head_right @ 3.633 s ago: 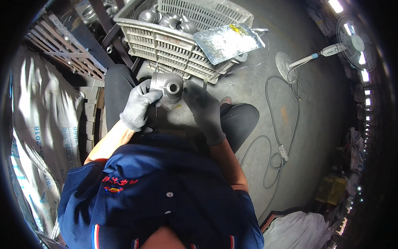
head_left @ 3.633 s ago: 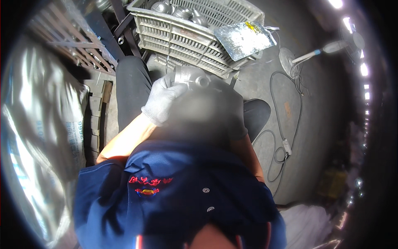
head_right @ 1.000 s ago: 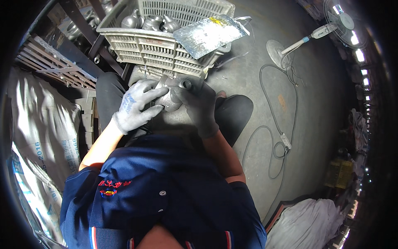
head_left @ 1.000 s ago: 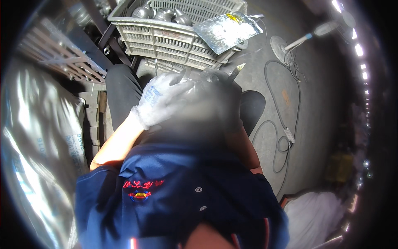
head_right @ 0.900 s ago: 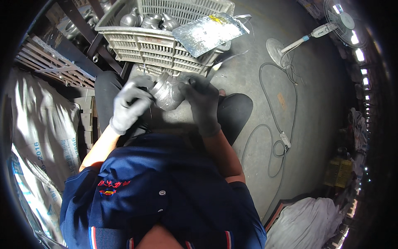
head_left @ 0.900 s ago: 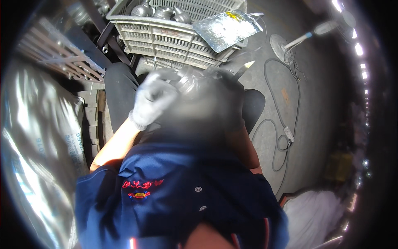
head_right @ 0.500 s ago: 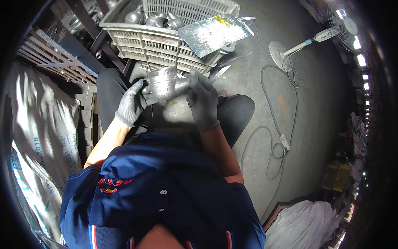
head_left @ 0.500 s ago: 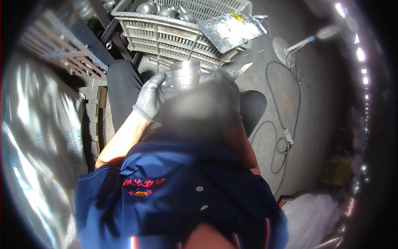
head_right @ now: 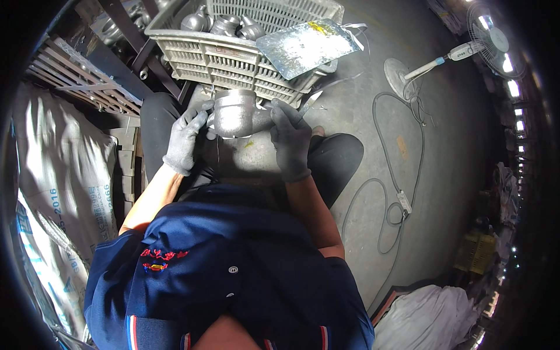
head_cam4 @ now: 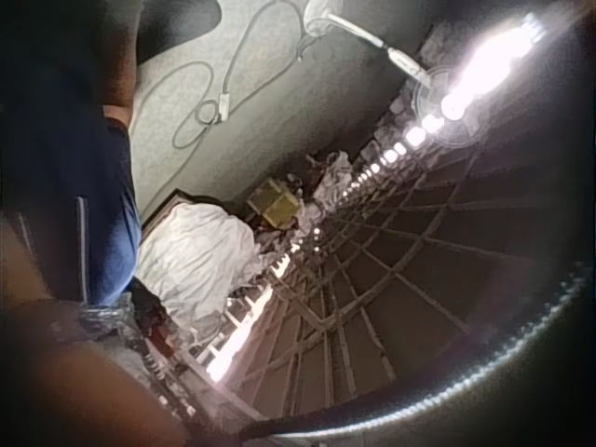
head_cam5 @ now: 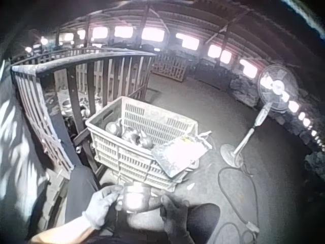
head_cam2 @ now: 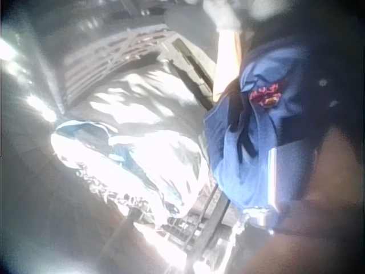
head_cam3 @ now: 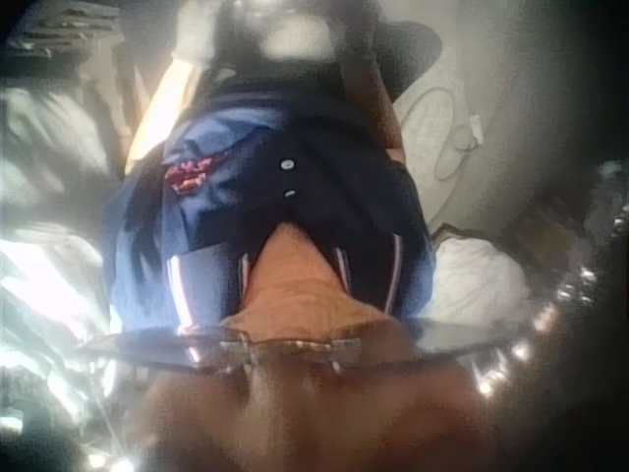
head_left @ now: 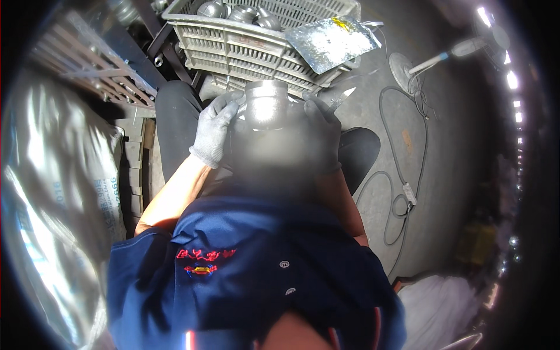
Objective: Inspect metal fabrication parts for defects by rotating and examining them by hand.
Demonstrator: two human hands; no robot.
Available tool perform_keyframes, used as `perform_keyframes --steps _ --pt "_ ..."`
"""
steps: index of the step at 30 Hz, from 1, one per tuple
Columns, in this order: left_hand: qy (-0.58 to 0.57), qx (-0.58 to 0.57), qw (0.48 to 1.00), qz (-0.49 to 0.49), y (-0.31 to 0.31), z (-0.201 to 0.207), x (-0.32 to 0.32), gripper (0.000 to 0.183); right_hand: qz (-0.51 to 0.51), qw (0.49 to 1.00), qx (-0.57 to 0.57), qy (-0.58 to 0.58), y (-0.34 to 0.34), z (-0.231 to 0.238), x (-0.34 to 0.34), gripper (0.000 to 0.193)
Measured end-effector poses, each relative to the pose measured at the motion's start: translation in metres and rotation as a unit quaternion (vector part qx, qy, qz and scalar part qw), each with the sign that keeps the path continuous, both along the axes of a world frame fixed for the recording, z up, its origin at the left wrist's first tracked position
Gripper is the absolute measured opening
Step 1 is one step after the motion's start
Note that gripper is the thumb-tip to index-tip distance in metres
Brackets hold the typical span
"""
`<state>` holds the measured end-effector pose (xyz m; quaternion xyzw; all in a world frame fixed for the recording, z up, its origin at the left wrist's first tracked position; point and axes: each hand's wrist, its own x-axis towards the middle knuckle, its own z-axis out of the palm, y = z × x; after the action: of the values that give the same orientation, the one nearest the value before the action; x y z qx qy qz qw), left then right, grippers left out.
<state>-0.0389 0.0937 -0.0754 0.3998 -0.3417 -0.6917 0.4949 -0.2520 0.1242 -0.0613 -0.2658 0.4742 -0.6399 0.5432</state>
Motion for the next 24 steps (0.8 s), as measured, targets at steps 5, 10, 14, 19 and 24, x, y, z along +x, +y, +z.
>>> perform_keyframes --steps 5,10,14,19,24 --pt "-0.097 -0.015 0.995 0.026 0.002 0.010 -0.005 0.029 -0.015 0.998 -0.004 0.068 0.003 -0.006 0.001 0.018" --pt "-0.145 -0.015 0.989 0.021 0.001 0.016 -0.003 0.033 -0.002 0.996 0.029 0.086 0.004 -0.010 -0.001 0.020" --pt "-0.169 -0.001 0.985 0.029 -0.002 0.015 0.001 0.039 0.037 0.998 0.018 0.041 0.007 -0.011 -0.001 0.024" --pt "-0.146 0.030 0.989 0.023 -0.012 0.008 0.008 0.044 0.073 0.993 -0.019 0.092 0.014 -0.003 0.001 0.030" --pt "-0.119 0.027 0.992 0.007 -0.014 0.002 0.015 0.046 0.086 0.993 0.013 0.083 0.016 0.006 0.003 0.031"
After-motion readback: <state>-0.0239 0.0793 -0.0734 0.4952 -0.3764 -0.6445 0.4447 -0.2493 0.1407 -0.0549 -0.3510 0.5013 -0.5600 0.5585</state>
